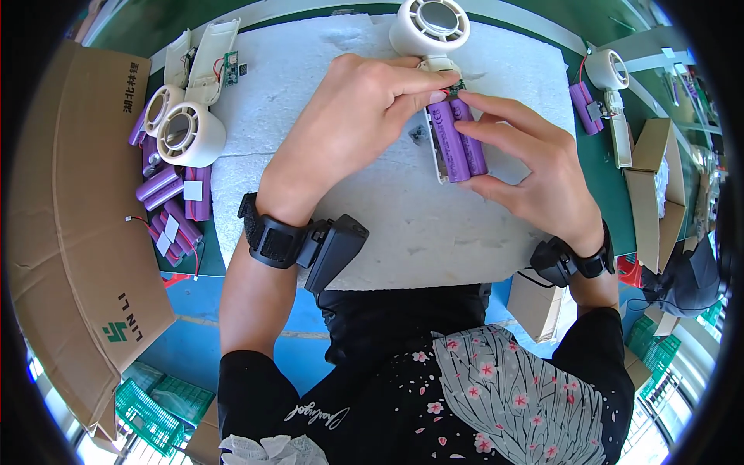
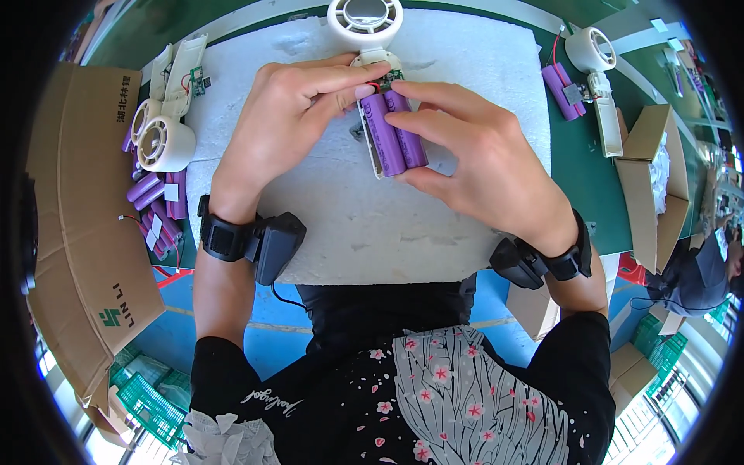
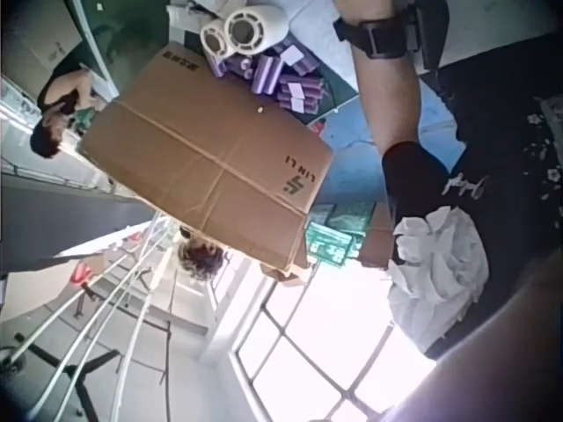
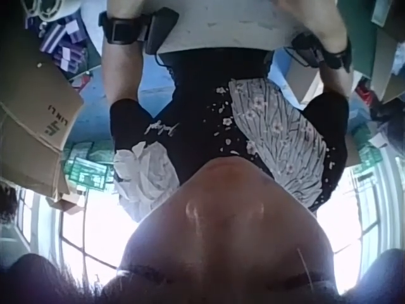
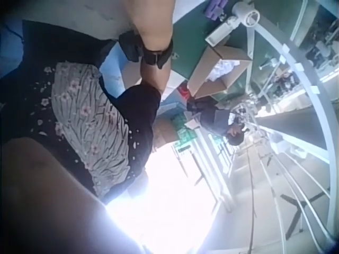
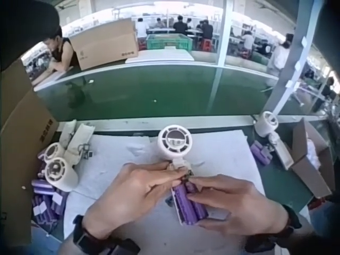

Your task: The person places a battery pack into a plastic fan housing and connects it to a circuit board. They then repeat the process with a second fan housing, inserting the battery and connecting the wiring.

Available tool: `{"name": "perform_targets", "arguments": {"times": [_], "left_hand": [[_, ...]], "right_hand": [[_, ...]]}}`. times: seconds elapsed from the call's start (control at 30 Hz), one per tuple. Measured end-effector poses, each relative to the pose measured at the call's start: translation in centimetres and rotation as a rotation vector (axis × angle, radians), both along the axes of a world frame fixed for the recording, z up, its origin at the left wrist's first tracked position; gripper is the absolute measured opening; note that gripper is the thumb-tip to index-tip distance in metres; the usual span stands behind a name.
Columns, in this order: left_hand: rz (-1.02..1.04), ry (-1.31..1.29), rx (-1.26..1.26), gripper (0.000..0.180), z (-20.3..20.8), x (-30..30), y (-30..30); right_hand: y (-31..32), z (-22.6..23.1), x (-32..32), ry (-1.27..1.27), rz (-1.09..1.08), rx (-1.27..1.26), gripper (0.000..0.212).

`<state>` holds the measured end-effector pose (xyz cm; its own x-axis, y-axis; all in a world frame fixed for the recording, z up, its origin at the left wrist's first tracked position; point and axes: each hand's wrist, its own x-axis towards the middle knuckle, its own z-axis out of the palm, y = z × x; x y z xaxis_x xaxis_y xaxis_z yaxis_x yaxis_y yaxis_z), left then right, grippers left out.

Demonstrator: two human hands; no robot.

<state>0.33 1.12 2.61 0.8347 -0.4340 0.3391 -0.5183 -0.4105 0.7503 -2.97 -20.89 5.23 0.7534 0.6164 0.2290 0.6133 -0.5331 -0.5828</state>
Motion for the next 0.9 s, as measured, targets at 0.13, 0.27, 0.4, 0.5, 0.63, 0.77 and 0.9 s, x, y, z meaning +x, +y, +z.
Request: {"name": "perform_targets", "arguments": {"times": [0.13, 0.27, 0.4, 0.5, 0.63, 0.77, 0.9], "left_hand": [[0.011, 0.007, 0.029, 0.026, 0.4, -0.1, 0.0], [0.031, 0.025, 0.037, 0.026, 0.0, -0.1, -0.1], [0.049, 0.113, 0.016, 0.031, -0.1, -0.2, 0.0], [0.040, 0.188, 0.013, 0.037, 0.3, -0.3, 0.1], [0.028, 0.245, -0.021, 0.043, 0.2, -0.4, 0.0], [0.035, 0.277, 0.008, 0.045, 0.5, -0.1, 0.0], [0.038, 0.304, 0.006, 0.045, 0.1, 0.2, 0.0]], "right_hand": [[0.1, -0.2, 0.0, -0.047, 0.000, -0.024, 0.053], [0.5, 0.0, -0.2, -0.090, -0.033, -0.036, 0.046], [0.8, -0.1, -0.4, 0.000, -0.074, 0.013, 0.043], [0.9, -0.2, -0.1, 0.079, -0.082, 0.060, 0.047], [1.0, -0.4, 0.4, 0.137, -0.064, 0.098, 0.058], [1.0, -0.3, 1.2, 0.145, -0.038, 0.071, 0.069], [1.0, -0.6, 1.5, 0.195, -0.031, 0.070, 0.076]]}}
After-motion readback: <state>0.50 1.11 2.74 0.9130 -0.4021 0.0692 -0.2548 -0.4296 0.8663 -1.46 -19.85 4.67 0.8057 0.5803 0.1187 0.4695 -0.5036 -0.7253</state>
